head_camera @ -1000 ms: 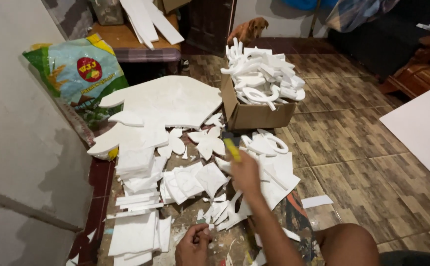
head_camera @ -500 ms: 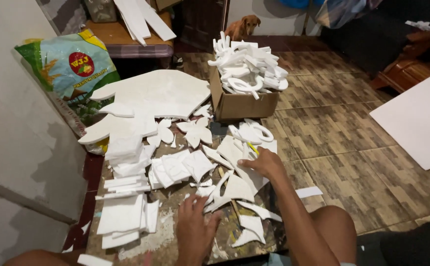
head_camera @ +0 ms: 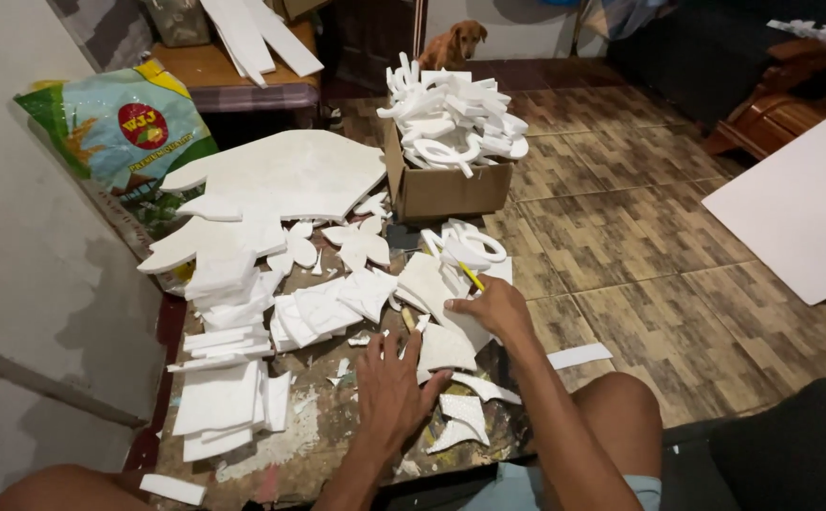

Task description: Cutting out butterfly and letter shapes from white foam sheets using a utility knife.

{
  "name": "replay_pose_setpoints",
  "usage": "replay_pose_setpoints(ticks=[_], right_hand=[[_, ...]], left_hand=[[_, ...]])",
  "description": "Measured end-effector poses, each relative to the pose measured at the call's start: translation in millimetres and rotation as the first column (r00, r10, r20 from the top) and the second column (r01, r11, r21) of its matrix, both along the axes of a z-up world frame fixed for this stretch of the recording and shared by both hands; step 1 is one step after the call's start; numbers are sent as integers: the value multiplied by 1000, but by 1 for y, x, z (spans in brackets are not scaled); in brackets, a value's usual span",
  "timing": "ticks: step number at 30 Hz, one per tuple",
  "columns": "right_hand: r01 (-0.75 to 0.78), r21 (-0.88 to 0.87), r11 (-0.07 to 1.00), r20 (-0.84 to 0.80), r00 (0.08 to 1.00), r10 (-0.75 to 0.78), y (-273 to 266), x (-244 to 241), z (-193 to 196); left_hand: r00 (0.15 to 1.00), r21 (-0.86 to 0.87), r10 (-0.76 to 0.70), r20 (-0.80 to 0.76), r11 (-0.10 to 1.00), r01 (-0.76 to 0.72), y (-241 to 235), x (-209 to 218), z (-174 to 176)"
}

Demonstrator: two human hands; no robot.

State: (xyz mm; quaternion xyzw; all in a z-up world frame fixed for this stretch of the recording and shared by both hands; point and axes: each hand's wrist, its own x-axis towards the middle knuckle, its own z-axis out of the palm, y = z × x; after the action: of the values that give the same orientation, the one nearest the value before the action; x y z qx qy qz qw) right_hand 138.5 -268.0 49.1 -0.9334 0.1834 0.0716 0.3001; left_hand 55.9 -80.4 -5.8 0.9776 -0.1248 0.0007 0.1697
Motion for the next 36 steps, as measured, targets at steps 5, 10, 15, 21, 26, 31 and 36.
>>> replay_pose_setpoints(ticks=[5, 10, 15, 21, 26, 31, 36], right_hand=[[-14, 111, 994, 49, 999, 8, 10, -20, 22], [12, 213, 977, 38, 999, -21, 21, -28, 22], [147, 399, 905, 58, 981, -185, 35, -27, 23], [242, 685, 687, 66, 919, -388, 53, -42, 46], [378, 688, 619, -66, 882, -466, 77, -64, 70], [240, 906, 348, -8, 833, -553, 100, -85, 84], [11, 931, 366, 127, 927, -353, 154, -49, 30]], left_hand=[[1000, 7, 5, -21, 1000, -5, -1, 7, -17], [963, -48, -21, 270, 998, 36, 13, 3, -17], [947, -134, -103, 303, 980, 150, 23, 13, -21], [958, -255, -49, 283, 959, 125, 30, 20, -32], [944, -318, -21, 329, 939, 131, 33, 20, -34], [959, -586, 185, 216, 810, -25, 37, 3, 15], [642, -561, 760, -101, 489, -668, 120, 18, 78]])
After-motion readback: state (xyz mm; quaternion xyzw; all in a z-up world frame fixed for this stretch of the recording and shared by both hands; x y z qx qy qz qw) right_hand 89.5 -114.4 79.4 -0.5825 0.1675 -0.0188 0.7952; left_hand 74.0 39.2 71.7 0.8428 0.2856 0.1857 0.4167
